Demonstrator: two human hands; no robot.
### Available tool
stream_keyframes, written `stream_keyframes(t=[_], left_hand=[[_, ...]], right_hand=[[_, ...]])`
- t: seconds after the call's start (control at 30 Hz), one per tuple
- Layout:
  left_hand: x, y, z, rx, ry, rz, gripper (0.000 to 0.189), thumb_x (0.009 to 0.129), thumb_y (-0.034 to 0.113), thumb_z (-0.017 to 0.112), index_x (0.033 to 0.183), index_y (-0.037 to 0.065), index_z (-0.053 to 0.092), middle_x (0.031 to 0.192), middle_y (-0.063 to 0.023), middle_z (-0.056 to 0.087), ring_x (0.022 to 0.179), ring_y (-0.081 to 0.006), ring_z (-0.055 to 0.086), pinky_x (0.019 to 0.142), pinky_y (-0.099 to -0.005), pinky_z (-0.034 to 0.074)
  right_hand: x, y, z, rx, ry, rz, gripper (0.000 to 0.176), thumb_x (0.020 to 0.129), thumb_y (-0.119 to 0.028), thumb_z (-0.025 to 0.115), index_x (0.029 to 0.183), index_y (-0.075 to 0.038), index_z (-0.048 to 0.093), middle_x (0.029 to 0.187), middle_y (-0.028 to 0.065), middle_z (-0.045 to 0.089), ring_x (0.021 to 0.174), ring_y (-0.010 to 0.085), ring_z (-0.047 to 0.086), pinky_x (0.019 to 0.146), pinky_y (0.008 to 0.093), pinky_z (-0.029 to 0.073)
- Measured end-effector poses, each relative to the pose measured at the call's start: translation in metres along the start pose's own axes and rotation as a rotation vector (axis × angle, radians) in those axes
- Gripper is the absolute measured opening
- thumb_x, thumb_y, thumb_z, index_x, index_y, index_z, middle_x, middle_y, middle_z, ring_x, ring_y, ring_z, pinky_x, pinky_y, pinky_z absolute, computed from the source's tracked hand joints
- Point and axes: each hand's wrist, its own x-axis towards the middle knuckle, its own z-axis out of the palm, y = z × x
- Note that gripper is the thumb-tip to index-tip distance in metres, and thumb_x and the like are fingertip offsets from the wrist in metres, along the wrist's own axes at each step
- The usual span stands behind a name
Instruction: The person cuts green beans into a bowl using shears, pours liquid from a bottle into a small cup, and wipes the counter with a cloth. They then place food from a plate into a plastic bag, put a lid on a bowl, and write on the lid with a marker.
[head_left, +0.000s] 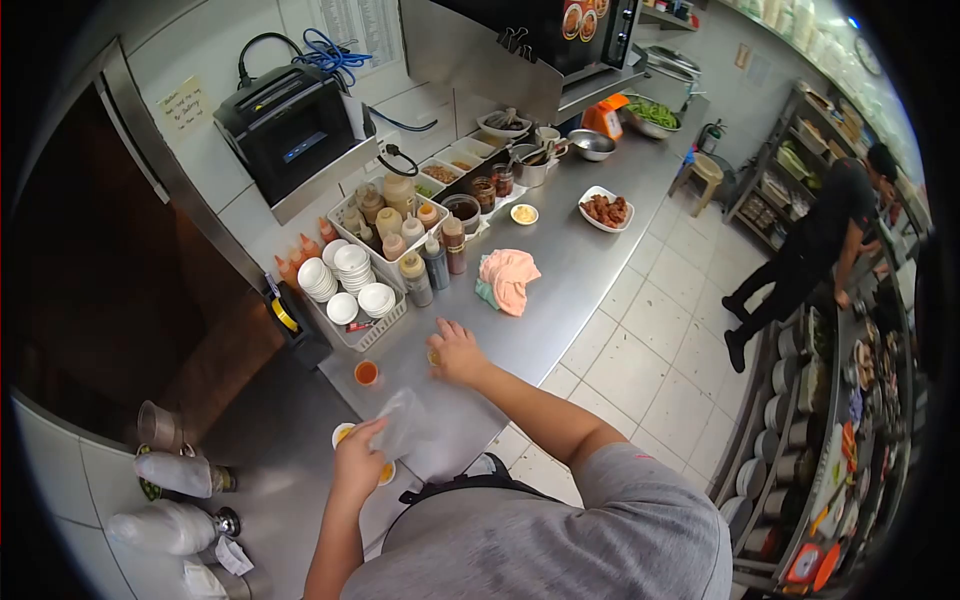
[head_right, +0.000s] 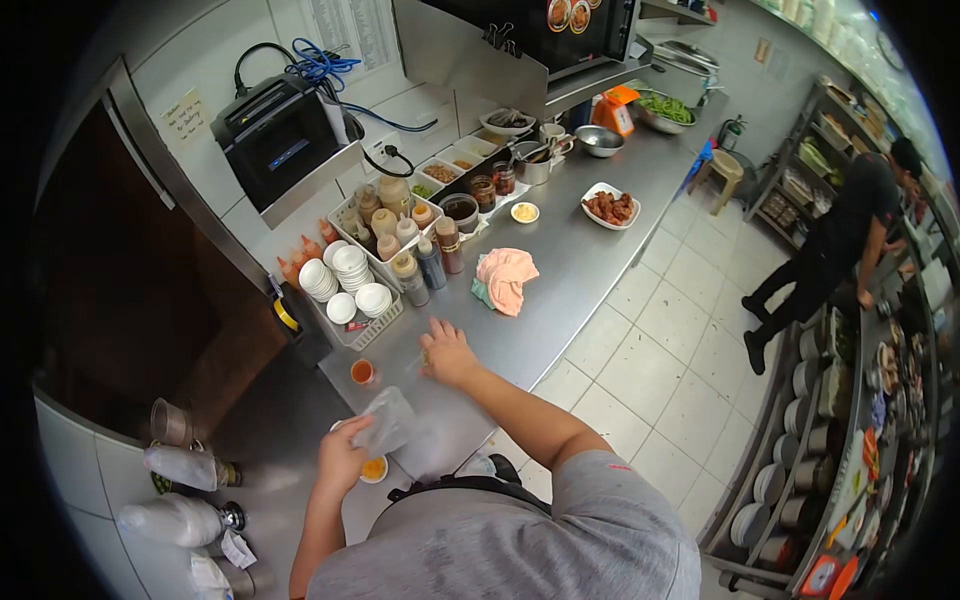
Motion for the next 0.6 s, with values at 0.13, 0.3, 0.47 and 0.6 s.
stream_keyframes(t=[0.13, 0.3, 0.47, 0.6], left_hand=[[0.034, 0.037, 0.025, -0.425, -0.365, -0.565, 0.055, 0.067, -0.009, 0.053, 0.12, 0.002, 0.06, 0.109, -0.0133, 0.064, 0.054, -0.0137, 0.058, 0.046, -0.0274, 0.047], [0.059, 0.025, 0.073, -0.713, -0.355, -0.672, 0.06, 0.067, -0.012, 0.053, 0.126, -0.002, 0.054, 0.093, -0.0112, 0.066, 0.048, -0.0096, 0.052, 0.046, -0.0229, 0.044], [0.08, 0.065, 0.065, -0.807, -0.248, -0.608, 0.067, 0.067, -0.012, 0.052, 0.132, 0.003, 0.05, 0.117, -0.0116, 0.06, 0.056, -0.0079, 0.05, 0.047, -0.0237, 0.046], [0.085, 0.088, 0.057, -0.691, -0.104, -0.476, 0.068, 0.066, -0.016, 0.049, 0.132, 0.003, 0.05, 0.136, -0.0126, 0.046, 0.06, -0.0067, 0.051, 0.046, -0.0216, 0.046]], right_hand=[[0.014, 0.038, 0.019, 0.373, -0.222, -0.06, 0.034, 0.072, -0.022, 0.071, 0.099, -0.005, 0.057, 0.109, 0.0187, 0.058, 0.108, 0.0363, 0.053, 0.091, 0.0419, 0.043], [0.009, -0.005, -0.091, 0.99, -0.341, -0.073, 0.027, 0.071, -0.02, 0.069, 0.088, -0.003, 0.056, 0.088, 0.018, 0.062, 0.091, 0.0354, 0.061, 0.082, 0.0413, 0.048], [-0.023, 0.005, -0.071, 0.459, -0.501, -0.294, 0.027, 0.072, -0.023, 0.07, 0.089, -0.003, 0.061, 0.094, 0.0169, 0.064, 0.089, 0.0334, 0.061, 0.082, 0.0398, 0.049], [-0.013, 0.048, -0.099, 0.691, -0.08, -0.35, 0.018, 0.078, -0.021, 0.068, 0.088, -0.006, 0.062, 0.108, 0.014, 0.062, 0.1, 0.0322, 0.059, 0.086, 0.0396, 0.047]])
